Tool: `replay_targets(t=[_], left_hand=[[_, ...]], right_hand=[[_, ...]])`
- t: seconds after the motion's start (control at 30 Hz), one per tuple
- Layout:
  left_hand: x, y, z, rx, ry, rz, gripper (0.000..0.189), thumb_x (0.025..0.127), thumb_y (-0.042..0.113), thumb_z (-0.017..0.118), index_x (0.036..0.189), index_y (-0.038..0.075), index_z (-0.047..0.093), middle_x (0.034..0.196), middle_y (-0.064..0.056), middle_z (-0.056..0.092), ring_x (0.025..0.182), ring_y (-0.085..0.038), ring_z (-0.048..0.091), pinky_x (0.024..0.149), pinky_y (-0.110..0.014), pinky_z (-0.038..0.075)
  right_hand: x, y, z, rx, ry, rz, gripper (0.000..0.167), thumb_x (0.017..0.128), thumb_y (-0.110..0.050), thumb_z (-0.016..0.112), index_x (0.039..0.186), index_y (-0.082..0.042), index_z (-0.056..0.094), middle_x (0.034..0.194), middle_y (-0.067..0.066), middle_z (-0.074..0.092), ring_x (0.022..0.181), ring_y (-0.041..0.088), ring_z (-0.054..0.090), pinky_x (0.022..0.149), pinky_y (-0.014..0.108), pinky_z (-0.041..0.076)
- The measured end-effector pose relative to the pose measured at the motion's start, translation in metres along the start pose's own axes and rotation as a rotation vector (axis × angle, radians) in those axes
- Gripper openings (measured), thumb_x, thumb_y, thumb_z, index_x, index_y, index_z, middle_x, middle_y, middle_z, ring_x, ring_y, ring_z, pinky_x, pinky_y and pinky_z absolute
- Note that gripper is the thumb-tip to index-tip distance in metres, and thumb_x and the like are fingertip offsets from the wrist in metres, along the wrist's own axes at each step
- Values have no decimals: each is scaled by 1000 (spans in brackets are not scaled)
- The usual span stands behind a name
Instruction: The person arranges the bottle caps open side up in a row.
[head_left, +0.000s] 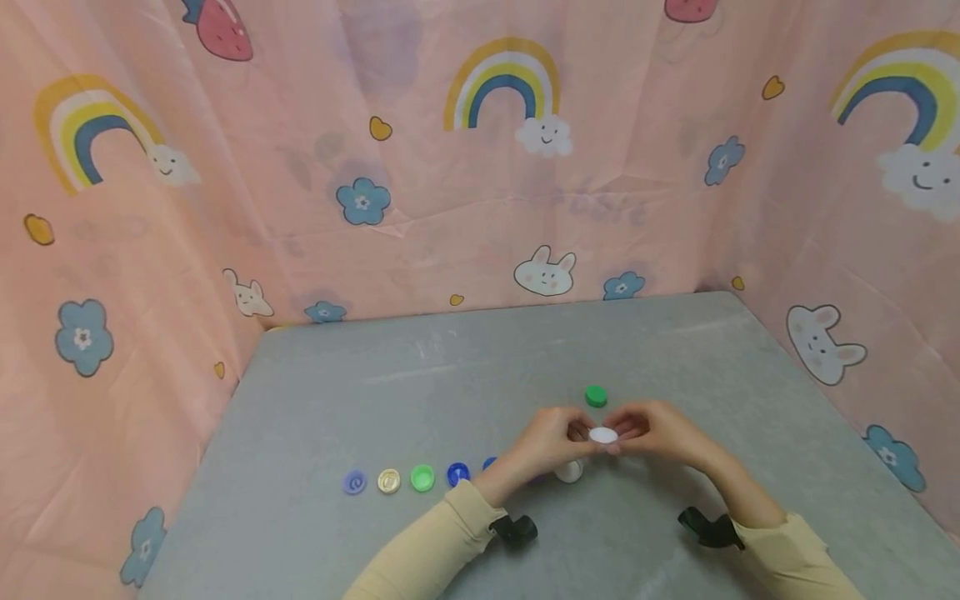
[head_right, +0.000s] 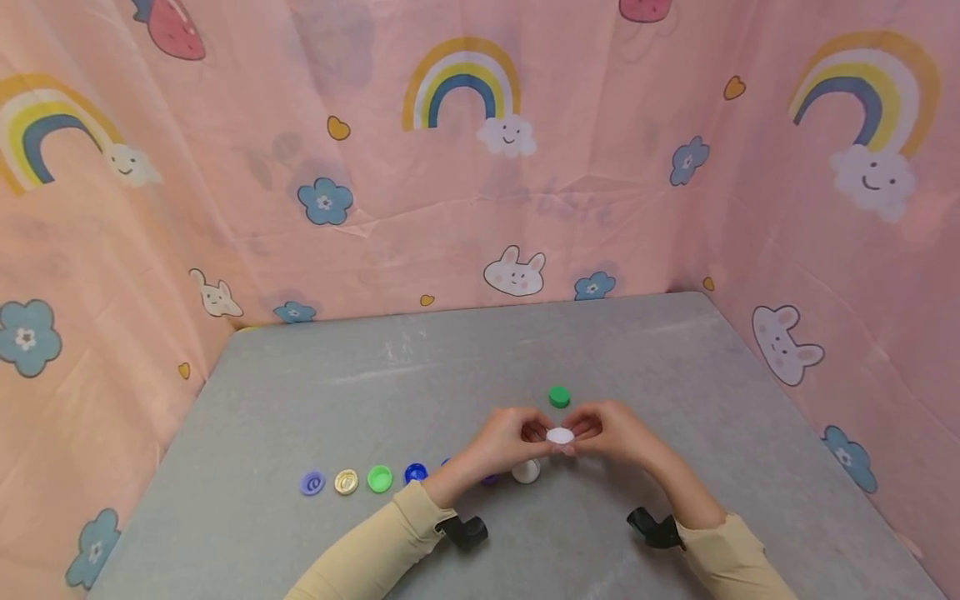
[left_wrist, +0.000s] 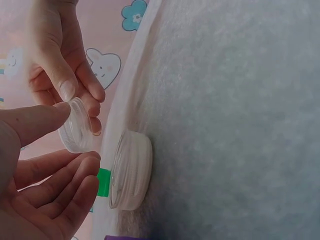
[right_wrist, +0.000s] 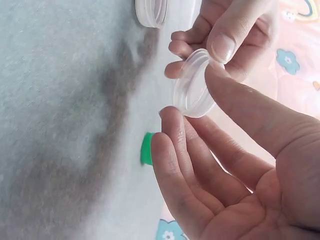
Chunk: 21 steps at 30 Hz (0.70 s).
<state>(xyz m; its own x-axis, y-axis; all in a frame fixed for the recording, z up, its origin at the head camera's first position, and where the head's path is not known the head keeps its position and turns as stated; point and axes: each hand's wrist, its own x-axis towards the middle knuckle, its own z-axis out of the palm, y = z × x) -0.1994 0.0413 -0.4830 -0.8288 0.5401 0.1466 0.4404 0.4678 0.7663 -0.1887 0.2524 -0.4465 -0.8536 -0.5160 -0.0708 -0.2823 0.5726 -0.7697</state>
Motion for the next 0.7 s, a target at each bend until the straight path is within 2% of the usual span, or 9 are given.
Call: replay_targets(t=[0.3,0.53,0.7], left_hand=[[1,-2,5,-49,-2,6,18,86,29,71,93,13,71,80,7,70,66,9,57,59,-10,47],[1,-1,6,-49,14,31,20,90,37,63,93,18,72,78,11,68,65,8,57,59,-11,47],[2,0,7,-4,53,81,14,90,25,66,96,14,72,79,5,71,64,10,56,58,-8,45]], right_hand=[[-8,11,-7,42,-27,-5,33,88,-25,68,112,-3,66,97,9,71,84,10,67,69,24,52],[-11,13,-13,153,-84,8,31,94,-19,59,117,3,62,101,18,71,86,20,69,73,32,56],[-11,15,-15,190,-110,44,33,97,-19,55,118,6,60,96,18,71,83,25,69,71,36,56]])
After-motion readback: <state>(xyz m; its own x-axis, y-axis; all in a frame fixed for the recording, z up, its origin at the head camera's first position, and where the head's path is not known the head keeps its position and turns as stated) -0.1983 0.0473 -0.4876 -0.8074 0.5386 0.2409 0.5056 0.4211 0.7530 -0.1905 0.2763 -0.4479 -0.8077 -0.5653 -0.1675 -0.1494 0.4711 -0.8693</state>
